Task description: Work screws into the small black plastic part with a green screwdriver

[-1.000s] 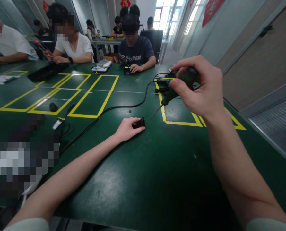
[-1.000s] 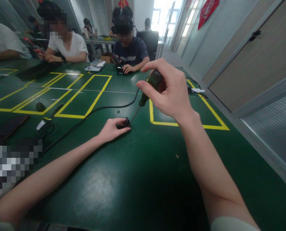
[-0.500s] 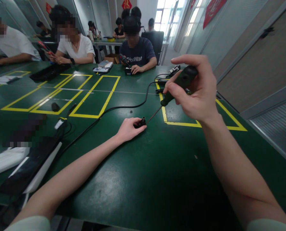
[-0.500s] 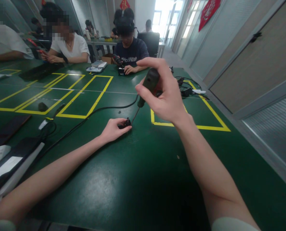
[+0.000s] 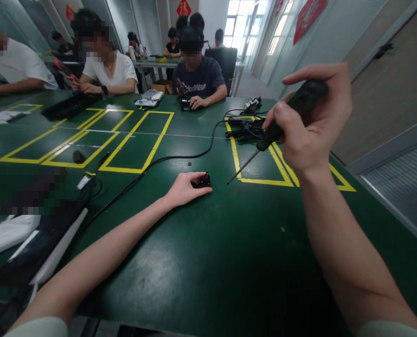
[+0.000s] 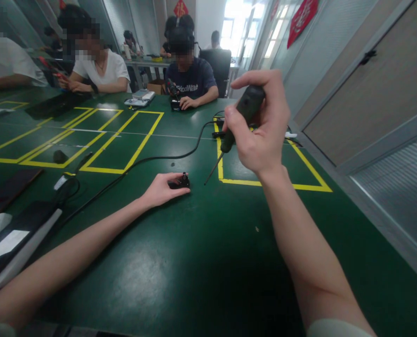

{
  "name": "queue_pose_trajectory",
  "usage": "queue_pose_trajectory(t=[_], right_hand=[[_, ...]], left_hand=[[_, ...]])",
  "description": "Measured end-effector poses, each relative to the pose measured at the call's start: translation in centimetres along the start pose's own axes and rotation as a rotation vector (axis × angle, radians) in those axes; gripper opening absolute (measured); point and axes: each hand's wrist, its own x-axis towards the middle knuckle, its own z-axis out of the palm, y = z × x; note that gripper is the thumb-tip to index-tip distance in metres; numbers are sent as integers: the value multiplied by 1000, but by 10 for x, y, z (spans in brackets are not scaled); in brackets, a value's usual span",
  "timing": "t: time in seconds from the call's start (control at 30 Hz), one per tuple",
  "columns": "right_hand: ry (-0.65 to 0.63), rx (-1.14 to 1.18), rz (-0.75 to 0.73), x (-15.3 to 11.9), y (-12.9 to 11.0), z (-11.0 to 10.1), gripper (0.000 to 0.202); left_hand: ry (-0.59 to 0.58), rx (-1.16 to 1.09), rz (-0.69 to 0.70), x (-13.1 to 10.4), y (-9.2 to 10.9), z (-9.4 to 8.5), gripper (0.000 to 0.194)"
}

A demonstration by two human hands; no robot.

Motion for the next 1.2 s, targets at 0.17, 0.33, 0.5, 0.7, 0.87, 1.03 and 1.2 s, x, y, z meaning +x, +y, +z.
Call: queue_pose_trajectory(t=[0.17,0.33,0.5,0.7,0.87,1.03,1.2], right_hand=[[-6,-57,-47,0,4,-2,25],[-45,-132,-19,-1,3,-4,25],[-45,-62,-66,0,1,-4,21],[-78,-92,-41,-2,-3,-4,22],[-115,-179,5,-4,-1,-4,30],[-129,-185,19,-4,-1,-5,28],[-130,-177,17,-4,-3,-6,28]], left_hand=[[-25,-34,-2,2,-3,0,37],[-12,-83,-34,5,-1,-11,31],[178,-39,-103,6,-4,-51,35],[530,242,-423,-7,-24,-111,40],[655,306,-571,-18,-37,-127,35],[679,351,-637,-20,-30,-131,29],[656,301,-705,-22,-13,-135,29]])
